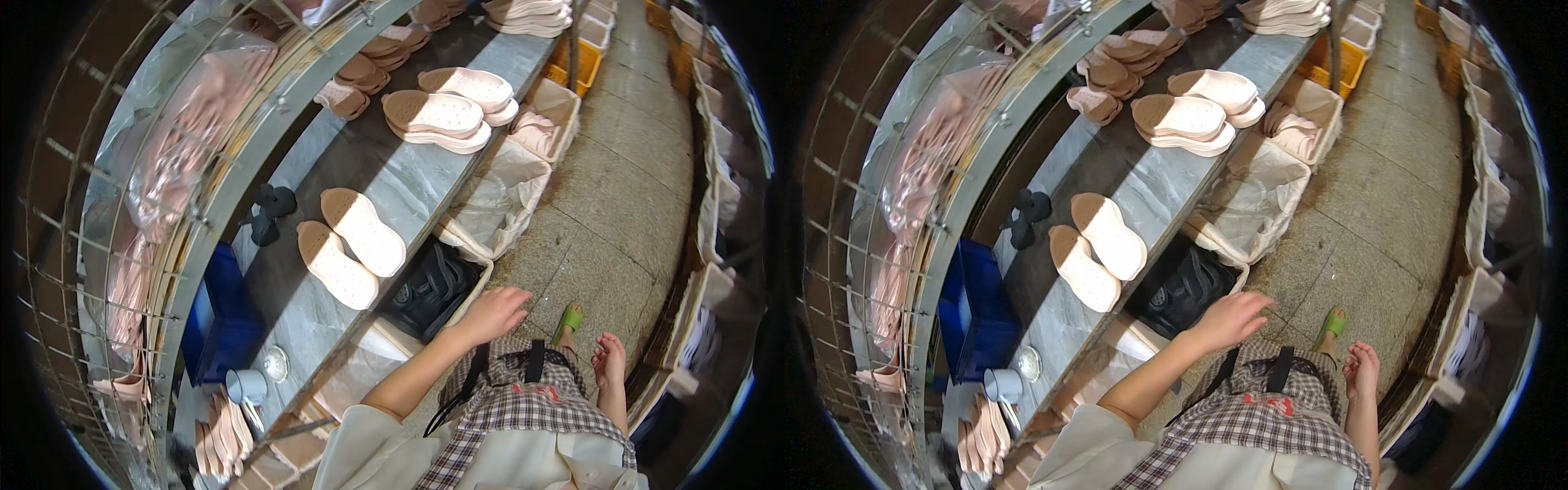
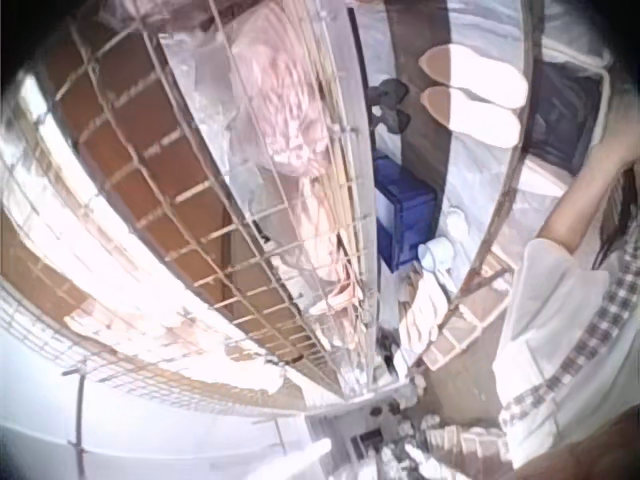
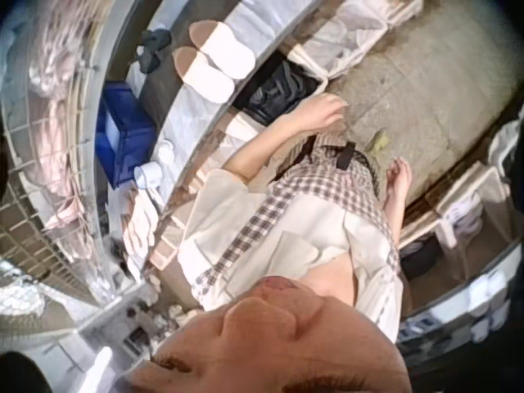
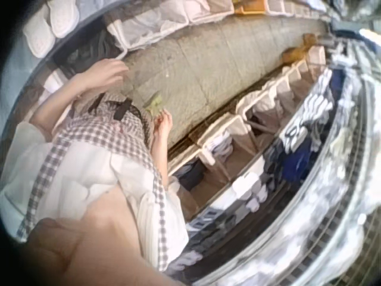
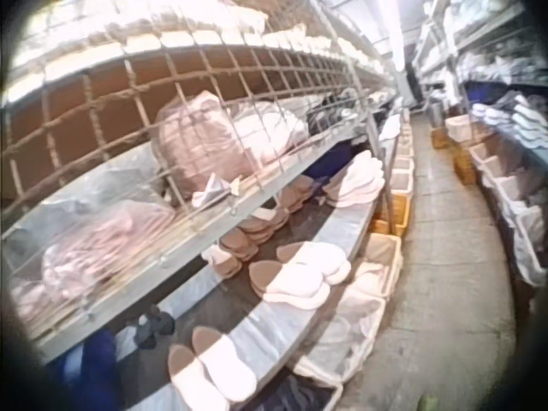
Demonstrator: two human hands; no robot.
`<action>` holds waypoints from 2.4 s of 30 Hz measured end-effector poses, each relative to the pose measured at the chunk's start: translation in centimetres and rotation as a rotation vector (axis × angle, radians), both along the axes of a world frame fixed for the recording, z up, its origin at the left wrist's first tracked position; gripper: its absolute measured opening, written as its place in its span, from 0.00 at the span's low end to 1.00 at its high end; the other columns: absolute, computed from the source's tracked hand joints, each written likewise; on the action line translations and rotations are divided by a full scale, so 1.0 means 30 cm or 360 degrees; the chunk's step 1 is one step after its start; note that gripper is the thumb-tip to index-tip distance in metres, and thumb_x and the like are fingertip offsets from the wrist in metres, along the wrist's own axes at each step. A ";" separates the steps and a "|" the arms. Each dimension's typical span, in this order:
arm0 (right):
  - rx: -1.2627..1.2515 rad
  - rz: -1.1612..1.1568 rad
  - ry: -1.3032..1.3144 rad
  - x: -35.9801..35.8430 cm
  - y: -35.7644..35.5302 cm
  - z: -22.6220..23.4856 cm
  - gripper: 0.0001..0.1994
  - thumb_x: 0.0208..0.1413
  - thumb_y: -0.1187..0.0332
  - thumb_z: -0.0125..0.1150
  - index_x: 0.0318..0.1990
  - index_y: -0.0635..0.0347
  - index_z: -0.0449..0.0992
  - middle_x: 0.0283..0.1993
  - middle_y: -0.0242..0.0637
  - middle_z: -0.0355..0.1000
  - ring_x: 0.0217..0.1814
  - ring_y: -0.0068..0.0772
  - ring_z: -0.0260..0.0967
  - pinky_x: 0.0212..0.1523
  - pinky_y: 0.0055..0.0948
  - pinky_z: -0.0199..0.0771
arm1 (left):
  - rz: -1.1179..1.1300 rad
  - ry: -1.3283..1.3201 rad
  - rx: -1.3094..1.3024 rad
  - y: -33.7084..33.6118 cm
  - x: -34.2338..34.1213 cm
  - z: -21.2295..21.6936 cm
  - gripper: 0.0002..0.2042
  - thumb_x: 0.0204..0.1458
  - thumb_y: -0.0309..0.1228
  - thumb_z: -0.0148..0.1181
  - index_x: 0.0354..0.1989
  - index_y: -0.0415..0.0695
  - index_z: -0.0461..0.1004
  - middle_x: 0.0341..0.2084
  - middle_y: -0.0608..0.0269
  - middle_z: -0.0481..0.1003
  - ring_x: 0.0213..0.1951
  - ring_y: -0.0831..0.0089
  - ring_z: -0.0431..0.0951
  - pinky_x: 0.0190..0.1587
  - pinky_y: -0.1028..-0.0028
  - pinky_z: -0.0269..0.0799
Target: The person picks up pink slippers from a shelf, wipes them with a cloth, and uses a brush to clean the soles. They then stack the cleaned slippers and place them into a container.
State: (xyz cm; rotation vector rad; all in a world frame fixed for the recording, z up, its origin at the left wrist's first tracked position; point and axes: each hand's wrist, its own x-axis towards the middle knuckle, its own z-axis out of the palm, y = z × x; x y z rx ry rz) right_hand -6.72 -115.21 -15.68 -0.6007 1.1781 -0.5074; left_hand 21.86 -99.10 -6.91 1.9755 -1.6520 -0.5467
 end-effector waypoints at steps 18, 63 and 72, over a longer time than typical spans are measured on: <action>-0.0031 0.0691 -0.0044 0.476 -1.192 0.000 0.01 0.57 0.71 0.52 0.36 0.53 0.70 0.29 0.29 0.71 0.22 0.18 0.65 0.20 0.19 0.62 | 0.1378 0.0350 -0.0844 -0.587 0.302 0.428 0.18 0.52 0.22 0.56 0.53 0.38 0.64 0.43 0.56 0.70 0.41 0.69 0.75 0.42 0.72 0.73; 0.0161 0.0561 0.0395 0.710 -1.460 -0.202 0.02 0.56 0.72 0.49 0.36 0.56 0.68 0.28 0.28 0.69 0.22 0.18 0.63 0.22 0.19 0.61 | 0.2410 0.2072 -0.1631 -1.181 2.041 0.191 0.20 0.60 0.41 0.45 0.57 0.44 0.62 0.58 0.57 0.62 0.61 0.58 0.57 0.60 0.49 0.52; -0.0193 0.1262 -0.0132 0.923 -1.683 -0.070 0.20 0.54 0.64 0.57 0.53 0.60 0.66 0.38 0.33 0.70 0.39 0.25 0.68 0.36 0.24 0.68 | 0.2301 0.2413 -0.1266 -1.351 1.171 0.429 0.20 0.60 0.38 0.49 0.53 0.35 0.62 0.48 0.46 0.68 0.50 0.50 0.68 0.55 0.51 0.66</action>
